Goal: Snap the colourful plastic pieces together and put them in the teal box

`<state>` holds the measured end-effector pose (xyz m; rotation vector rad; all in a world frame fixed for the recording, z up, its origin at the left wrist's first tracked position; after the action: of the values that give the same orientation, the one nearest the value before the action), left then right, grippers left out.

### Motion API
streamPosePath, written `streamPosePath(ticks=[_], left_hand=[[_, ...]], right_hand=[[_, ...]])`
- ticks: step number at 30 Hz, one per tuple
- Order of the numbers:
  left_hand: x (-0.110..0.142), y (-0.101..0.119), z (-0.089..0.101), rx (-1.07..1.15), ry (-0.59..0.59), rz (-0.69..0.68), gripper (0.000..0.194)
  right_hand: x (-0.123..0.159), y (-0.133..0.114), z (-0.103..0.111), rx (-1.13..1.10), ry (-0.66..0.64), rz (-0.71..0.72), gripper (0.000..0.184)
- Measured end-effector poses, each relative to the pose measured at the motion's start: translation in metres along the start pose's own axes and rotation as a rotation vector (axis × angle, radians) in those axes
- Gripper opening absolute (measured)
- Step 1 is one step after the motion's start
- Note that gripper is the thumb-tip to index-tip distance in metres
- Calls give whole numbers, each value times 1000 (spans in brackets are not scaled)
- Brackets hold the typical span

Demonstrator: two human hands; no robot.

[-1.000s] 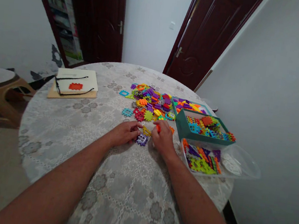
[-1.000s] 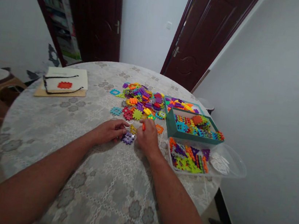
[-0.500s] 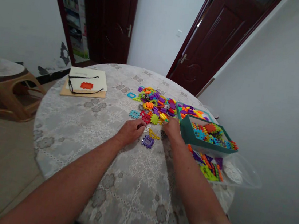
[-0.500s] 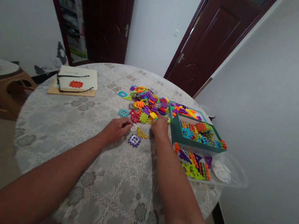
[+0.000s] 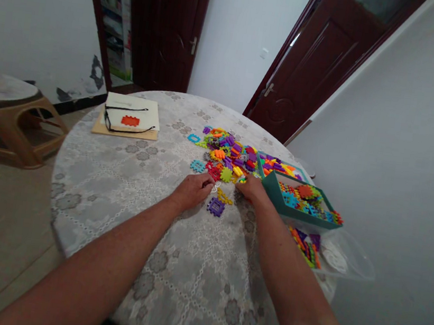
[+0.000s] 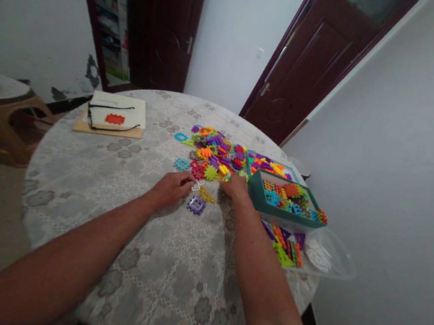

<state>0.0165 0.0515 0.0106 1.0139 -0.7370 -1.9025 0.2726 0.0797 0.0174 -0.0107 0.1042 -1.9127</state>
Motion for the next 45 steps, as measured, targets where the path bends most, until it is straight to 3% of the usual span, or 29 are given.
streamPosePath(ticks=[5,15,21,28,33,38,45], left_hand=[[0,-1,-1,-12,-7,1,21],[0,2,1,-10,-1,-1,19],[0,3,1,0,-10,4,19],[-1,-3,0,-18,-24,-6,22],[-1,-1,2,-15,-20,4,24],[0,2,5,-29,-31,32,26],[-2,-1,4,-47,-47,15,28]], right_hand=[[5,-2,1,5,31,-34,60],[6,-10,10,-39,112,-35,48],[-8,-30,28,-95,231,99,44],[-17,-46,19,-52,164,134,45],[-15,-43,29,-75,146,137,47],[-36,-17,66,-209,131,113,40],[-93,78,124,-316,200,-179,42]])
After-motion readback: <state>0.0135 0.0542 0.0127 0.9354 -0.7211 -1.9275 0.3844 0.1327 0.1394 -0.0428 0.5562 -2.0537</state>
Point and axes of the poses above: each hand's wrist, its own x-axis away from the middle knuckle, its own z-axis out of the back of the hand, y = z × x, the point moved 5 cm from there along -x, towards the middle knuckle, and after that the axes turned 6 degrees about y, right-handed, at the moved point
